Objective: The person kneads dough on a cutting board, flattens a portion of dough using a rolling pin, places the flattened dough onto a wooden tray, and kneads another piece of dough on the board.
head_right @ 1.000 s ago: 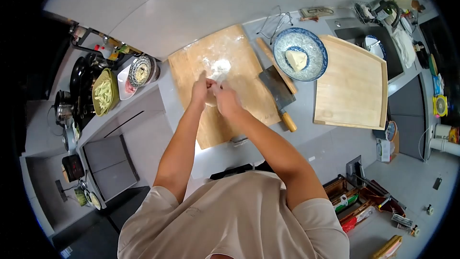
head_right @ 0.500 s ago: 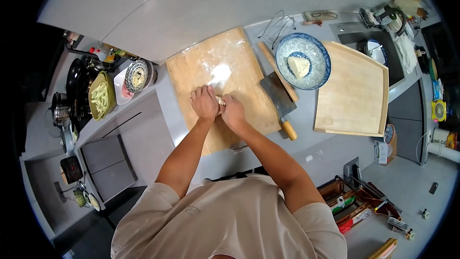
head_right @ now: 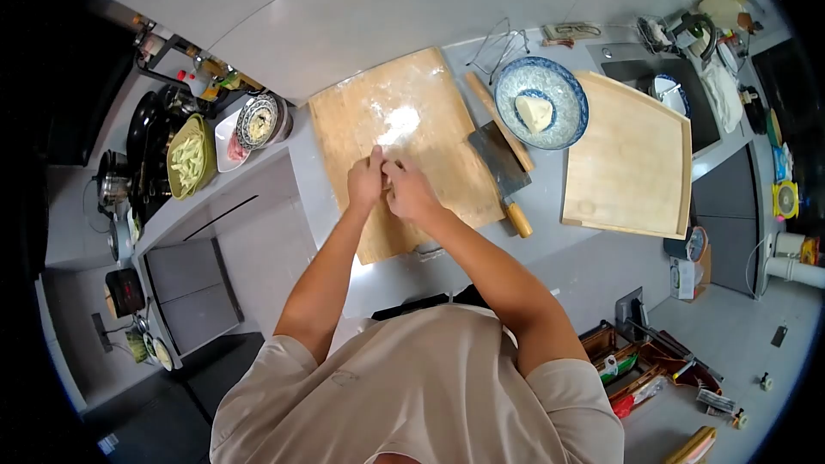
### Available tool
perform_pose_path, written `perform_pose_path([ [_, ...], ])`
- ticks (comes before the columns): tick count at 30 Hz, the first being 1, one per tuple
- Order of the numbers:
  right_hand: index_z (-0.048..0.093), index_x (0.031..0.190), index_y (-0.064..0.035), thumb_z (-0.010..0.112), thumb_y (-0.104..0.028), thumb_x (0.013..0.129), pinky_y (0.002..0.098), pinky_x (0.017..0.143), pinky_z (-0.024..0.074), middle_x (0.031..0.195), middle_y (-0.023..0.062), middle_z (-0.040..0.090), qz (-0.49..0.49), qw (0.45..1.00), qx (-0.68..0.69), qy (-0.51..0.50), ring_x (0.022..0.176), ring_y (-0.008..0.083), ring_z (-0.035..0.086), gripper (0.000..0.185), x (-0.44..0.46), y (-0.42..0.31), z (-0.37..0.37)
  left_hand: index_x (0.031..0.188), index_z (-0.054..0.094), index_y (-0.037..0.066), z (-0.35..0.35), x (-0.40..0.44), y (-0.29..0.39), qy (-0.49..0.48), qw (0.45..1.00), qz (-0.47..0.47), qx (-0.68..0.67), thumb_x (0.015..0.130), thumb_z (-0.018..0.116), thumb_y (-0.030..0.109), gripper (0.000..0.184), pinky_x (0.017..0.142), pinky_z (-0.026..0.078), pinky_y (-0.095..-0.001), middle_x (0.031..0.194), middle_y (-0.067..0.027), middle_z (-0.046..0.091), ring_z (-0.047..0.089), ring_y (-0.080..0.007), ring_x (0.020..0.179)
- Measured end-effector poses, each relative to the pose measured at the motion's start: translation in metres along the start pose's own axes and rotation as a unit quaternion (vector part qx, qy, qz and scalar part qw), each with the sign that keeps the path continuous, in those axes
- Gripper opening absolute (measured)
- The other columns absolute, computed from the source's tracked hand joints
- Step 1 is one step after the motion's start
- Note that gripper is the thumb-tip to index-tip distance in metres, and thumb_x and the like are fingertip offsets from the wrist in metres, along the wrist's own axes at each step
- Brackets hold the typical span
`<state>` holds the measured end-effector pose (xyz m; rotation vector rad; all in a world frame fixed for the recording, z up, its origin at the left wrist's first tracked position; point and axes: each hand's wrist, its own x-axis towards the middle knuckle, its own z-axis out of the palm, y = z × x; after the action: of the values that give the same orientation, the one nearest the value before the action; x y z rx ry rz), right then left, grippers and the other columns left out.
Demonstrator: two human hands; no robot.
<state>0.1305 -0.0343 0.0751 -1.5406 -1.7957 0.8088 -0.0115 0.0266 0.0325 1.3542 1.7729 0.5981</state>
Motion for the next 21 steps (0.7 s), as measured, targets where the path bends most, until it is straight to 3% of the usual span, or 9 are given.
perform_pose_path([
  [1,0.069,0.12,-0.0091,0.059,0.001,0.089,0.0456,0.087,0.0574,0.119,0.022,0.067,0.031,0.999,0.031,-0.024,0.104,0.0413,0.068,0.034,0.0,0.005,-0.004,0.088,0.081,0.003,0.0,-0.015,0.0,0.024,0.995,0.035,0.094,0.108,0.041,0.051,0.065,0.085,0.054,-0.0499,0.091,-0.0213,0.078,0.073,-0.0423,0.088],
  [3,0.067,0.13,-0.0111,0.056,0.003,0.088,0.0445,0.092,0.057,0.133,0.0219,0.064,0.097,0.988,0.092,-0.074,0.112,0.0403,0.067,0.045,0.007,0.023,-0.013,0.086,0.081,0.002,0.002,-0.027,0.001,0.085,0.995,0.041,0.035,0.109,0.038,0.054,0.071,0.085,0.054,-0.0498,0.086,-0.0219,0.076,0.072,-0.0432,0.088],
  [6,0.061,0.142,-0.0095,0.06,-0.005,0.089,0.0455,0.11,0.0479,0.153,0.0166,0.055,-0.071,0.993,-0.071,-0.058,0.134,0.0371,0.057,0.053,0.035,0.076,-0.004,0.083,0.079,0.0,0.003,-0.023,-0.002,0.107,0.994,0.008,-0.033,0.11,0.039,0.053,0.072,0.084,0.055,-0.0475,0.081,-0.0215,0.076,0.073,-0.0406,0.084],
  [10,0.059,0.145,-0.0043,0.059,-0.008,0.091,0.0458,0.124,0.0323,0.159,0.0111,0.052,-0.11,0.961,-0.247,-0.054,0.149,0.0292,0.044,0.054,0.083,0.084,0.006,0.077,0.075,-0.006,0.001,-0.026,-0.01,0.135,0.981,-0.056,-0.127,0.11,0.042,0.053,0.075,0.081,0.054,-0.0441,0.074,-0.0206,0.074,0.071,-0.0351,0.077],
  [13,0.059,0.146,-0.0032,0.056,-0.008,0.092,0.0436,0.124,0.0337,0.158,0.0115,0.053,-0.17,0.919,-0.32,-0.154,0.148,0.03,0.047,0.054,0.061,0.074,0.003,0.075,0.073,-0.007,0.0,-0.029,-0.019,0.147,0.975,-0.078,-0.15,0.11,0.043,0.055,0.077,0.08,0.054,-0.0435,0.072,-0.0195,0.073,0.07,-0.0329,0.075],
  [16,0.055,0.15,-0.0065,0.054,-0.008,0.094,0.0455,0.124,0.0325,0.163,0.0096,0.047,-0.102,0.917,-0.229,-0.311,0.152,0.0287,0.041,0.056,0.035,0.052,-0.012,0.073,0.07,-0.006,-0.004,-0.029,-0.021,0.164,0.966,-0.1,-0.173,0.109,0.045,0.056,0.076,0.079,0.053,-0.042,0.072,-0.0171,0.071,0.067,-0.0292,0.073],
  [19,0.062,0.145,-0.0079,0.053,-0.01,0.096,0.0455,0.123,0.0331,0.157,0.0077,0.055,-0.109,0.952,-0.269,-0.1,0.149,0.0284,0.046,0.05,0.036,0.069,0.004,0.072,0.069,-0.005,-0.01,-0.035,-0.022,0.171,0.963,-0.113,-0.176,0.109,0.046,0.056,0.075,0.078,0.053,-0.0416,0.072,-0.0162,0.071,0.066,-0.0276,0.072],
  [21,0.066,0.141,-0.0104,0.054,-0.009,0.095,0.0439,0.124,0.0331,0.155,0.0075,0.057,-0.174,0.934,-0.291,-0.115,0.15,0.0291,0.044,0.048,0.033,0.076,0.014,0.073,0.069,-0.006,-0.014,-0.036,-0.019,0.174,0.963,-0.113,-0.173,0.109,0.047,0.056,0.075,0.077,0.053,-0.042,0.072,-0.0164,0.071,0.066,-0.0278,0.072],
])
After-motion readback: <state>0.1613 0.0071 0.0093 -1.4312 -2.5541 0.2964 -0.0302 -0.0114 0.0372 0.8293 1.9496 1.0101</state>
